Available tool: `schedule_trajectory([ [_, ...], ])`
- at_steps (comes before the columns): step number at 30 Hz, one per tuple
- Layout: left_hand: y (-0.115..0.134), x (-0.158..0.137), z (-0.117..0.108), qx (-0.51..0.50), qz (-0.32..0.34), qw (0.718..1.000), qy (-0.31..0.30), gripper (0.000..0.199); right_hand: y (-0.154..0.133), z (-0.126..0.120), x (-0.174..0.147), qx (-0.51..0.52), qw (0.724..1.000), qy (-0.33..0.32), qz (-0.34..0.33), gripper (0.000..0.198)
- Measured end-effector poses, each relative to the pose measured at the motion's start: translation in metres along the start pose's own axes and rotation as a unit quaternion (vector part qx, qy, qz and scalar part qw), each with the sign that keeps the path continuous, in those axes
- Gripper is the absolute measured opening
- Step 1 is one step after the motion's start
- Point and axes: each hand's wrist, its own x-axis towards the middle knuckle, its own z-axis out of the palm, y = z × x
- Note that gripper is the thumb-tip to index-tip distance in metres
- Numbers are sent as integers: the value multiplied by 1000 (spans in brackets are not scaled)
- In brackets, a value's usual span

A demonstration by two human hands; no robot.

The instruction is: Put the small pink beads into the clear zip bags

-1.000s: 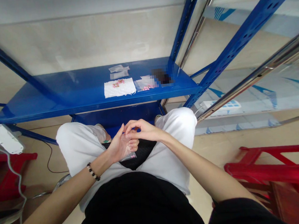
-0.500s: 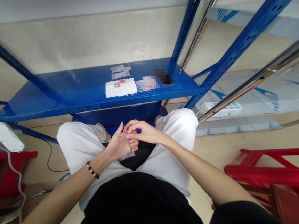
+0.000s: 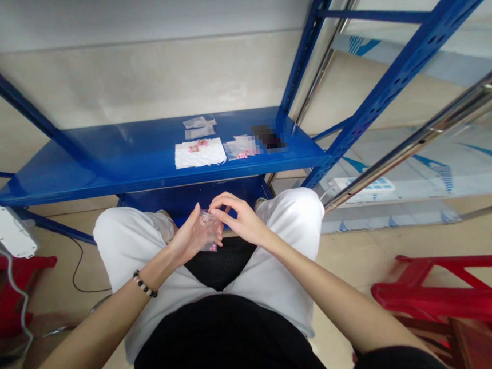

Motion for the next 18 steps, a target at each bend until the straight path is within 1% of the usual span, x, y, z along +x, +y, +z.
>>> schedule_trajectory([
  [3,1,0,3,-66,36,997,4,62,3,-4,0,4,998,51,30,26],
  [5,7,-1,1,-100,74,992,14,60,8,-9,-1,-9,995,90,33,26],
  [8,20,-1,-10,-89,115,988,51,54,18,-19,3,-35,987,153,24,24],
  [10,28,-1,-21,-81,127,986,76,53,23,-27,15,-57,982,178,10,22],
  [13,34,1,-30,-105,137,980,94,49,27,-42,53,-119,977,175,-29,20],
  [16,38,1,-29,-140,149,973,104,44,36,-57,114,-203,968,132,-60,20],
  [17,41,0,-28,-151,155,971,107,43,40,-61,136,-237,963,117,-56,18],
  [18,46,-2,-27,-163,163,967,108,43,46,-64,157,-281,954,98,-38,16],
])
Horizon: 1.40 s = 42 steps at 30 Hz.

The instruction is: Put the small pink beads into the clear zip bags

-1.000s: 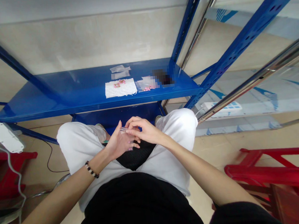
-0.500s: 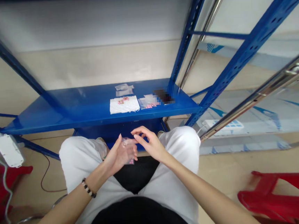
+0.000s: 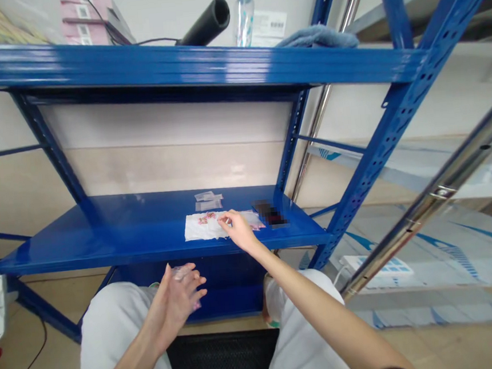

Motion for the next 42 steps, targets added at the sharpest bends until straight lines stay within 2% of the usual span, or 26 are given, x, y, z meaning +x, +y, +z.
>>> schedule_trajectory([
  [1,6,-1,2,-13,8,1000,1,44,7,5,18,-46,999,-25,15,15],
  [4,32,-6,4,-60,58,996,15,46,25,23,58,-91,993,-51,46,9],
  [8,55,-11,2,-80,129,987,48,46,43,45,76,-119,987,-67,91,8],
  [14,42,-6,6,-46,90,994,-34,52,52,56,81,-138,981,-83,106,10],
  [18,38,-5,2,-47,84,995,-32,52,33,45,74,-129,986,-59,82,13],
  [20,34,-6,0,-41,80,996,-28,52,14,37,58,-81,995,-19,58,13],
  [22,27,-6,-1,-26,65,997,-32,52,-10,31,28,17,999,15,35,12],
  [25,11,-3,-1,11,21,999,-49,51,-48,25,-39,165,985,-14,40,18],
  [27,-1,-1,-2,45,-18,997,-63,52,-66,20,-87,221,972,-18,74,23],
  [29,-9,0,-3,94,-57,991,-74,51,-74,16,-128,252,959,19,128,25],
  [31,-16,-2,-4,141,-86,983,-77,49,-74,11,-156,265,947,54,176,25],
  [34,-25,-7,-3,162,-122,976,-82,48,-70,6,-170,276,936,68,209,25],
  [42,-50,-12,-1,131,-192,965,-119,53,-73,12,-164,309,940,16,145,20],
])
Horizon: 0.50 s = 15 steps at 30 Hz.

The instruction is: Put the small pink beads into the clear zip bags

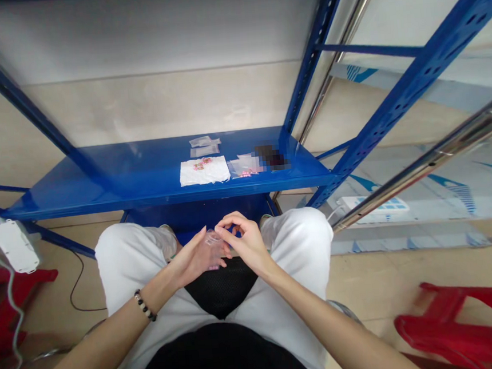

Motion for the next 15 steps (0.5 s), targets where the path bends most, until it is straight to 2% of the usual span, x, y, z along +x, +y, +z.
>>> schedule_trajectory([
  [3,-5,2,-3,4,-22,1000,-1,61,2,3,-4,8,1000,-27,8,17],
  [9,-6,-1,-7,4,-32,999,-5,60,-1,3,-4,10,997,-68,14,19],
  [13,-3,-3,-2,-10,-24,999,-18,59,-1,0,-2,11,994,-108,12,22],
  [15,0,-5,2,-28,-15,999,-27,60,-3,-3,0,16,994,-106,16,29],
])
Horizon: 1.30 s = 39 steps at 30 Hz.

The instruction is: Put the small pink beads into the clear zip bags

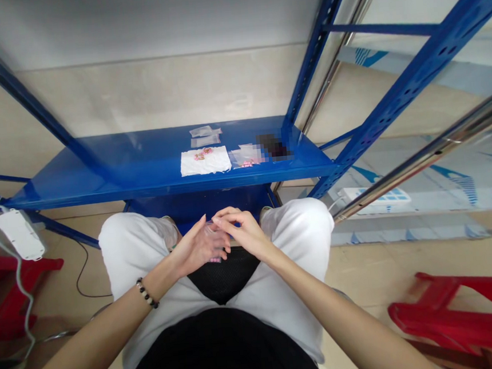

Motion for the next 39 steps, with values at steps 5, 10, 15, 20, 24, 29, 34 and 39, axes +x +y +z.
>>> schedule_trajectory([
  [5,10,-6,10,-68,42,997,23,61,-9,-8,1,-7,999,52,13,36],
  [10,20,-10,11,-135,122,982,40,59,-10,-8,2,-41,998,52,20,38],
  [15,31,-15,13,-152,168,973,41,54,-3,-9,3,-88,995,47,-26,29],
  [20,44,-23,10,-195,229,953,40,48,5,-13,4,-135,987,69,-42,24],
  [24,43,-24,8,-203,227,952,23,46,8,-20,14,-141,981,120,-64,25],
  [29,39,-20,9,-202,225,953,19,45,4,-42,71,-222,954,150,-133,23],
  [34,33,-13,8,-185,211,959,31,44,11,-67,174,-376,912,123,-107,17],
  [39,28,-4,6,-184,207,960,34,44,33,-80,250,-406,906,94,-68,17],
])
